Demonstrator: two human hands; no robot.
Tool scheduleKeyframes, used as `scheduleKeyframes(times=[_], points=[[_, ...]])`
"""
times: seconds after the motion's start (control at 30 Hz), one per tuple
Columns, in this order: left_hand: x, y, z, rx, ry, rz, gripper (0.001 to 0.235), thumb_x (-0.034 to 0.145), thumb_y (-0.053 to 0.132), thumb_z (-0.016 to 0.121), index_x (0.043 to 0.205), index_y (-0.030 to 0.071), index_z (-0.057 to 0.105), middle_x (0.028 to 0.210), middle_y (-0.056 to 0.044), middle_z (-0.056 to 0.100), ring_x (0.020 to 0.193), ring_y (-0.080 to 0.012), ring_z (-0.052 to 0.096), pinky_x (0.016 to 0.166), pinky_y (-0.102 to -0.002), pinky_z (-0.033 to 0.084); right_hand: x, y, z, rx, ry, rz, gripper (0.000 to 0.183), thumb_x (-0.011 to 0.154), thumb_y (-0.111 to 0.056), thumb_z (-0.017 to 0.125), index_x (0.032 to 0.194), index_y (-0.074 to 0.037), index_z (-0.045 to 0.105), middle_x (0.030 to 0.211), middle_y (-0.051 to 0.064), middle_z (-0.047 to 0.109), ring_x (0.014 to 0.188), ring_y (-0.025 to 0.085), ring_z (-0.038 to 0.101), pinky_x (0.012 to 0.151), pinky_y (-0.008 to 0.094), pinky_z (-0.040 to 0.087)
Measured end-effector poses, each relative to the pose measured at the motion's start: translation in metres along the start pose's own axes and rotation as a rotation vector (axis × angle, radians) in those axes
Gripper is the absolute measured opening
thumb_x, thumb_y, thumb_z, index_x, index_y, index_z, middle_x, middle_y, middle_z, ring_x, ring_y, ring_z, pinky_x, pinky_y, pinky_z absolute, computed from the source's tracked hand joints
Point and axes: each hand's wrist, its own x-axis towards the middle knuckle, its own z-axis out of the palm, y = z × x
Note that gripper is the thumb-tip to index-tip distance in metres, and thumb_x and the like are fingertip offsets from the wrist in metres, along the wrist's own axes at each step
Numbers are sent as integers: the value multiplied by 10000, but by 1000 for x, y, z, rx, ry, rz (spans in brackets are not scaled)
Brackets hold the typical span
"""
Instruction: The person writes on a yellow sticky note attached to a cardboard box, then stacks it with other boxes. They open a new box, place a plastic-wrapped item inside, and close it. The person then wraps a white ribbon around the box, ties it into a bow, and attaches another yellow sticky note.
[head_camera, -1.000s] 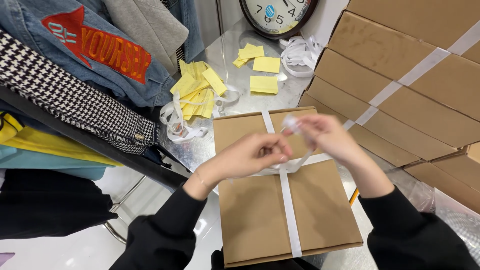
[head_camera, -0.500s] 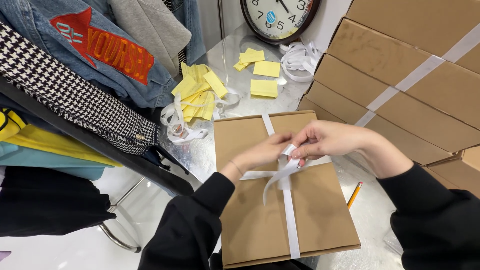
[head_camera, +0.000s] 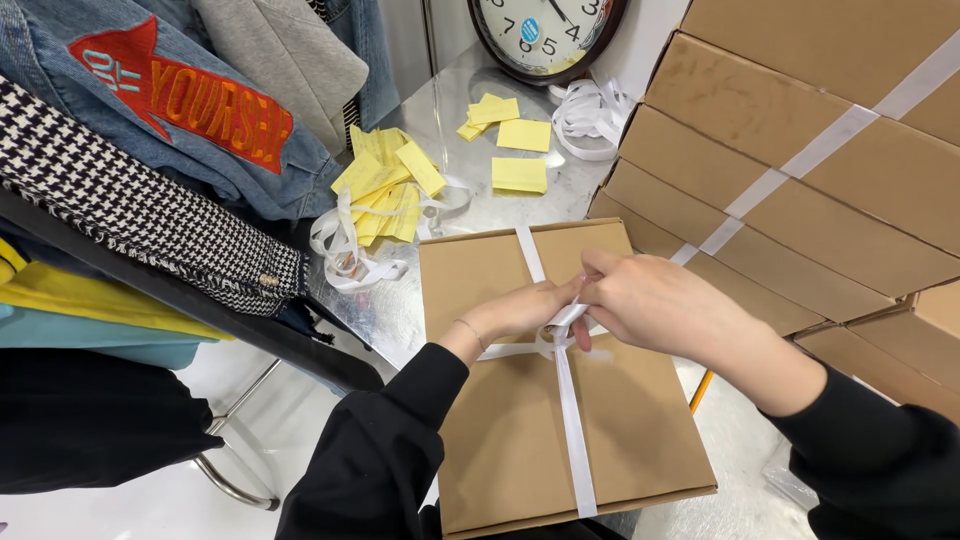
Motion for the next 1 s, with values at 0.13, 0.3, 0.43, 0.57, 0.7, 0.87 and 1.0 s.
scheduleKeyframes(times=[0.13,0.3,0.43,0.57,0.7,0.87,1.0], points=[[28,-35,2,-471,-22,-4,567,1016,594,497,1078,91,750,1005,-42,719,938,-179,642,808,-302,501,1,3,12,-122,191,-110,96,971,-184,657,937,-123,723,925,28,523,699,268,718,633,352,591],[28,-51,6,-860,271,-4,484,988,430,716,1319,77,714,1125,-36,711,915,-135,667,778,-240,600,-2,0,7,244,309,-86,136,937,-134,703,1039,-117,791,937,68,608,740,303,733,669,416,609],[32,-118,-2,-1144,527,148,240,1095,378,553,1143,172,665,1068,-43,703,1087,-187,659,997,-347,515,-9,44,71,884,537,134,124,947,-102,719,987,-69,832,1027,105,762,882,233,764,836,390,606],[14,-187,-13,-1359,674,161,247,1144,382,464,1001,193,534,830,30,621,959,-196,700,1041,-414,538,-39,80,154,1581,656,527,290,1138,-165,549,1079,85,682,1038,148,697,905,252,690,818,354,555],[-25,-204,-18,-1291,760,126,282,1158,369,434,990,162,524,768,33,476,838,-178,629,1031,-433,554,-68,92,210,1647,670,713,277,1144,-150,539,1115,99,658,932,162,618,847,277,619,747,356,476],[-64,-215,-26,-1186,883,89,317,1161,434,395,1006,177,496,759,55,387,783,-120,560,971,-357,563,-89,102,253,1553,659,884,295,1121,-222,617,1039,44,715,749,59,462,708,191,463,646,305,348],[-78,-221,-17,-1244,902,144,263,1136,339,501,949,153,502,708,28,320,661,-121,375,792,-296,462,-99,103,262,1536,613,887,313,1126,-187,561,963,44,694,729,40,316,679,179,275,632,308,209]])
